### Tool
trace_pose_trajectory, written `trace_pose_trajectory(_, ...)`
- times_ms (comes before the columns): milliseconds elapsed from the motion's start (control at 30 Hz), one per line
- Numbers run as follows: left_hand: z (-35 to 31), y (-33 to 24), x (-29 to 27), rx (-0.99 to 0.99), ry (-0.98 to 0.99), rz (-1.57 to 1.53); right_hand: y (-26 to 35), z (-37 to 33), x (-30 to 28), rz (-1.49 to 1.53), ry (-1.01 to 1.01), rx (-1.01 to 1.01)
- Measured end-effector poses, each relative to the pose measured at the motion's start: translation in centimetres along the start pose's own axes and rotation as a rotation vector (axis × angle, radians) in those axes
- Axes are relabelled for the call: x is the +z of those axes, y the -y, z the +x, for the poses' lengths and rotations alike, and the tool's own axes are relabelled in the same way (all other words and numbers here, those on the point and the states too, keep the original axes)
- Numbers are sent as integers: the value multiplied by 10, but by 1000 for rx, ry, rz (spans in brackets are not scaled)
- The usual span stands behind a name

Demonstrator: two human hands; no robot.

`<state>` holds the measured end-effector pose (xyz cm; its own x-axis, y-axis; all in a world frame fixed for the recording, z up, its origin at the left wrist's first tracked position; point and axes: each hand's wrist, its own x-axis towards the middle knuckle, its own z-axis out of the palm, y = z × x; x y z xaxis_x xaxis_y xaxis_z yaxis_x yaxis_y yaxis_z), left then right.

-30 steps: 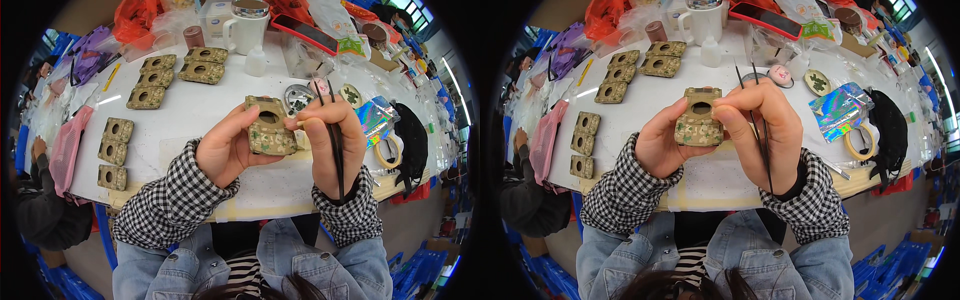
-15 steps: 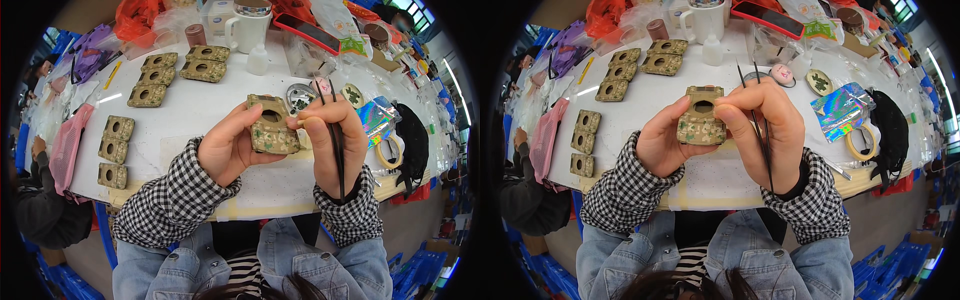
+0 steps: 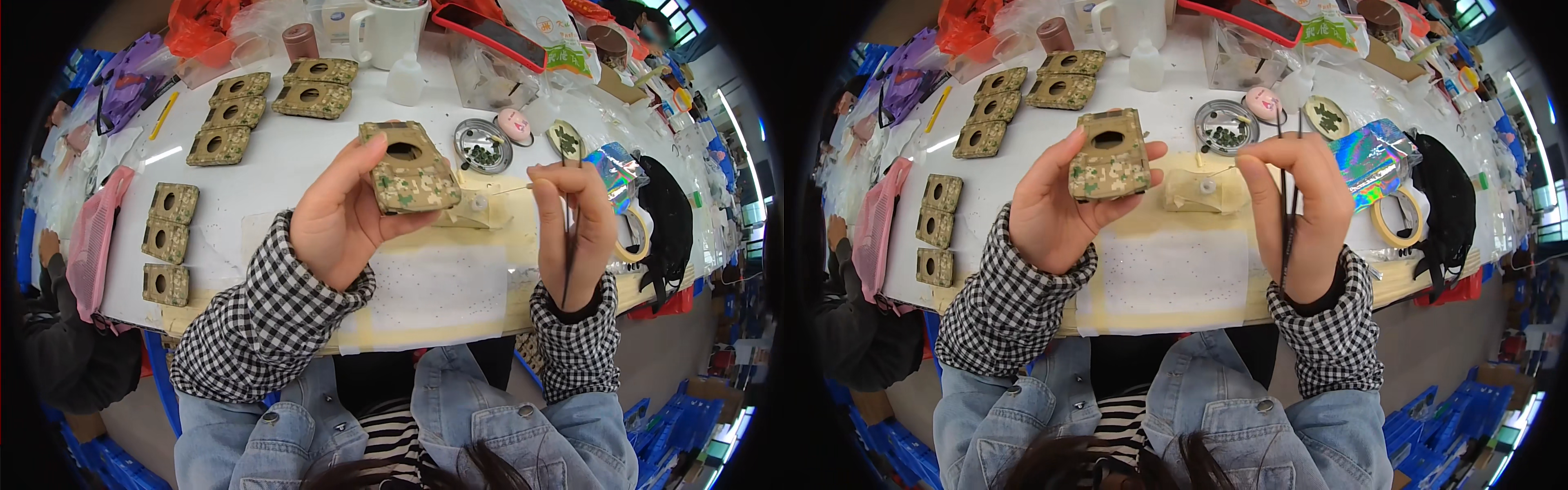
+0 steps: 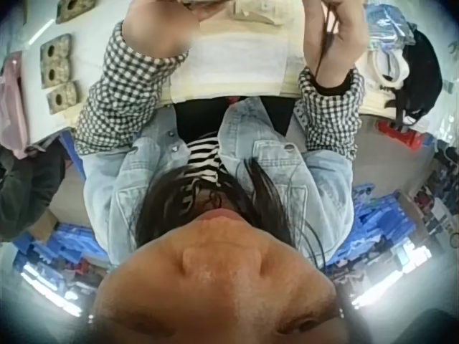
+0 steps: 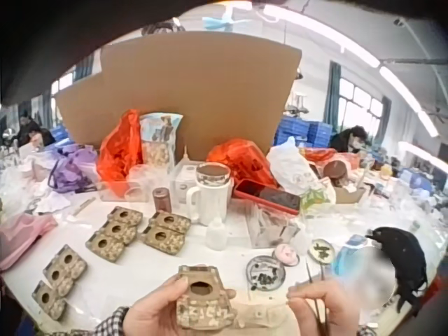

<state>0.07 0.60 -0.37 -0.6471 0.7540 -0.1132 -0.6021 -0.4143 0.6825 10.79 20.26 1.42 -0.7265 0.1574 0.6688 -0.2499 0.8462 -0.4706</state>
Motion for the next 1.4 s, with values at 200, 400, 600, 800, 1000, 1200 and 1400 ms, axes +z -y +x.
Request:
trace_pose_trajectory(200,4,0,-5,28,24,2,-15,-5,18,-88,45,-104)
trace_pose_trajectory(400,4,0,-6,45,23,30,-16,-7,12,-86,164,-119)
trace_pose_trajectory(600,4,0,-5,49,8,15,-1,-23,-22,420,263,222)
trace_pose_trajectory(800,6,3,-8,51,2,25,20,-45,-21,602,537,475)
trace_pose_trajectory(1000,5,1,-6,48,-3,51,7,-47,10,645,655,338)
trace_pose_trajectory(1200,4,0,-4,54,-7,64,7,-59,17,769,527,654)
trace_pose_trajectory(1400,4,1,-5,62,-4,82,6,-60,19,718,585,666)
